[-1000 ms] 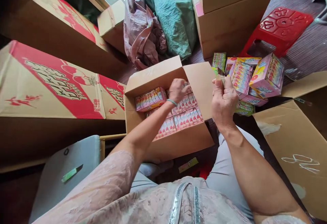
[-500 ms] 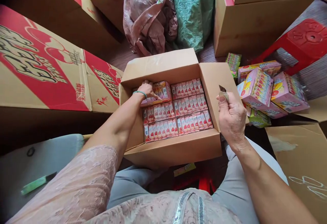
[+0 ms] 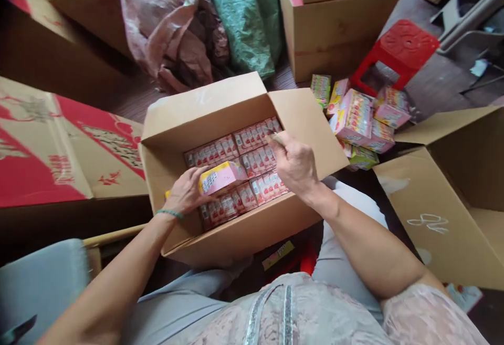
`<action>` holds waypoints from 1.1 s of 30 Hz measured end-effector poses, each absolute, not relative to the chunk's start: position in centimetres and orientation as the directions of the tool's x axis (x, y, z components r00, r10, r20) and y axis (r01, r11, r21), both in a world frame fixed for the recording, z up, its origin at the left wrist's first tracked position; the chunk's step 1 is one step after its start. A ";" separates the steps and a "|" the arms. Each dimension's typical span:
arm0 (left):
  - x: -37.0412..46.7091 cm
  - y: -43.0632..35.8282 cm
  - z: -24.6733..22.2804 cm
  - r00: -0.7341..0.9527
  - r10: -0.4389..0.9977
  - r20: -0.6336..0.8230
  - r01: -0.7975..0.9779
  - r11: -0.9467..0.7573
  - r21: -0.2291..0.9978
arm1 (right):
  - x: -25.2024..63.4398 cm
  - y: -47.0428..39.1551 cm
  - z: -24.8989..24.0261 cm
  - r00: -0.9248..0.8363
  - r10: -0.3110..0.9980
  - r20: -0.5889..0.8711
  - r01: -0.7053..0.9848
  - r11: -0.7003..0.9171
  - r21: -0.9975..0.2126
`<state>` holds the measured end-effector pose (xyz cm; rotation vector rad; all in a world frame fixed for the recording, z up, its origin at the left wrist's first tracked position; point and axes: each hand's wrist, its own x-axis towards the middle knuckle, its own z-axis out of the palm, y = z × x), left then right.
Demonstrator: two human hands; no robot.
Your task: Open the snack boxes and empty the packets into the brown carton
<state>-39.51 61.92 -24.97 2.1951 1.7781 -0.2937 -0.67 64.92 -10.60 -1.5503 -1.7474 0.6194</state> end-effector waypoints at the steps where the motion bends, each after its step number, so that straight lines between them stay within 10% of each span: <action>1: -40.6 61.2 -25.0 0.171 0.912 -0.373 0.985 -0.162 0.055 | -0.6 64.9 -10.6 -0.039 0.983 0.177 0.645 0.160 -0.747; 7: -41.8 62.0 -22.9 -0.034 0.881 -0.473 0.999 0.024 -0.027 | -0.1 64.8 -10.1 -0.082 0.993 0.090 0.711 0.122 -0.693; 15: -35.6 60.2 -15.2 -0.154 0.984 -0.085 0.939 0.173 0.298 | 0.8 64.2 -8.8 -0.082 0.997 0.017 0.802 0.076 -0.593; 21: -28.0 51.6 -14.2 -0.077 0.997 -0.015 0.897 0.076 0.434 | 1.3 61.8 -9.6 -0.301 0.948 0.105 0.712 0.297 -0.636; 33: -25.2 46.6 -20.0 -0.051 0.959 0.280 0.803 -0.127 0.582 | -2.7 53.4 -9.4 -0.763 0.624 -0.168 0.646 0.741 -0.185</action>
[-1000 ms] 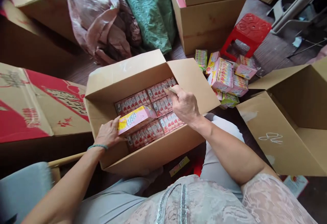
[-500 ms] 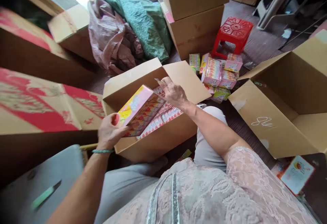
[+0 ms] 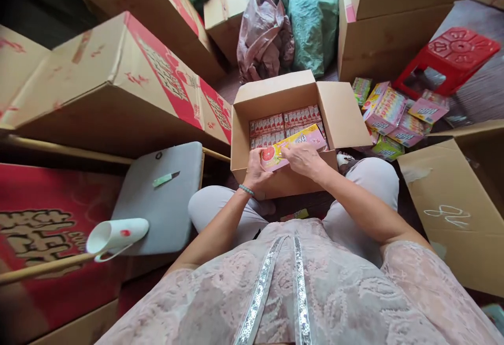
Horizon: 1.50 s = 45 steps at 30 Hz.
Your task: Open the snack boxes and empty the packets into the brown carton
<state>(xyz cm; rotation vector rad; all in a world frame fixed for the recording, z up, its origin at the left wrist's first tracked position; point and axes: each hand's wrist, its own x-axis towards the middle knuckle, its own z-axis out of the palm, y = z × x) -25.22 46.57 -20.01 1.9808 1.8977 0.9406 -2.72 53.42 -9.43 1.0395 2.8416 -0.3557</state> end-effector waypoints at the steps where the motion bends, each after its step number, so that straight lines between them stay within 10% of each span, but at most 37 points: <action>1: -25.2 46.5 -20.2 -0.037 0.954 0.296 0.801 -0.149 0.580 | -3.3 53.1 -9.1 -0.768 0.615 -0.179 0.639 0.751 -0.164; 22: -23.2 47.1 -20.3 -0.034 0.926 0.375 0.705 -0.244 0.666 | -10.1 50.6 -5.7 -0.646 0.617 -0.450 0.561 0.783 0.268; 45: -24.6 47.8 -19.7 -0.001 0.947 0.321 0.700 -0.229 0.677 | 5.7 59.3 -5.0 -0.400 0.804 -0.440 0.760 0.559 0.331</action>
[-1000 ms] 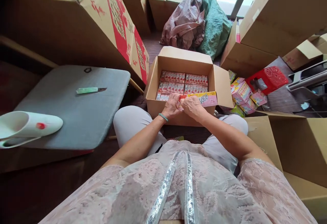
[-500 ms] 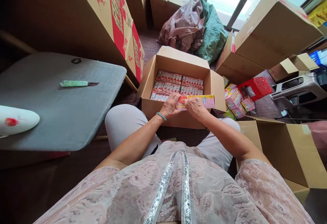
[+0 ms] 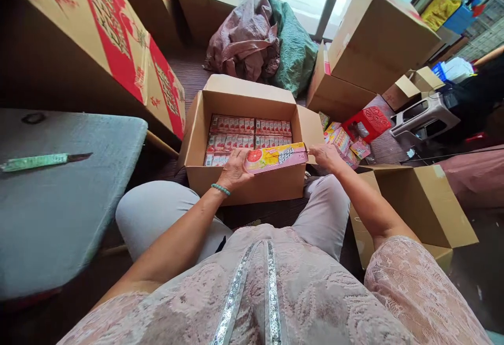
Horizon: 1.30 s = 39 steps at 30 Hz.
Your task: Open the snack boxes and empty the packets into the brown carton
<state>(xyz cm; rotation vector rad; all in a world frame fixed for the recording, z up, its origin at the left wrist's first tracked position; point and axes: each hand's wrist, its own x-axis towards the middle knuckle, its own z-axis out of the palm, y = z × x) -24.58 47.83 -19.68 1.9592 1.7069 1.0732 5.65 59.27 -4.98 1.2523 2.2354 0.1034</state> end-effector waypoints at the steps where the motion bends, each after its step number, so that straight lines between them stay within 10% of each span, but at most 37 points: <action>1: -24.7 47.7 -19.8 0.016 0.946 0.324 0.702 -0.241 0.670 | 5.9 59.0 -5.0 -0.390 0.803 -0.451 0.778 0.549 0.306; 9: -25.4 47.7 -20.2 0.014 0.963 0.268 0.733 -0.192 0.653 | 6.2 56.5 -2.9 -0.351 0.889 -0.295 0.853 0.433 0.292; 17: -26.1 46.4 -20.9 0.078 0.955 0.286 0.725 -0.251 0.641 | -2.6 53.0 -7.0 -0.652 0.689 -0.316 0.718 0.695 0.036; 30: -27.7 46.3 -23.5 -0.229 0.960 0.164 0.768 0.074 0.636 | 11.2 56.7 1.4 -0.022 0.997 0.074 0.993 0.013 0.118; 39: -29.5 48.5 -22.1 -0.343 0.939 -0.018 0.771 0.293 0.566 | 26.0 50.0 -15.7 0.309 0.778 -0.547 0.950 -0.232 0.207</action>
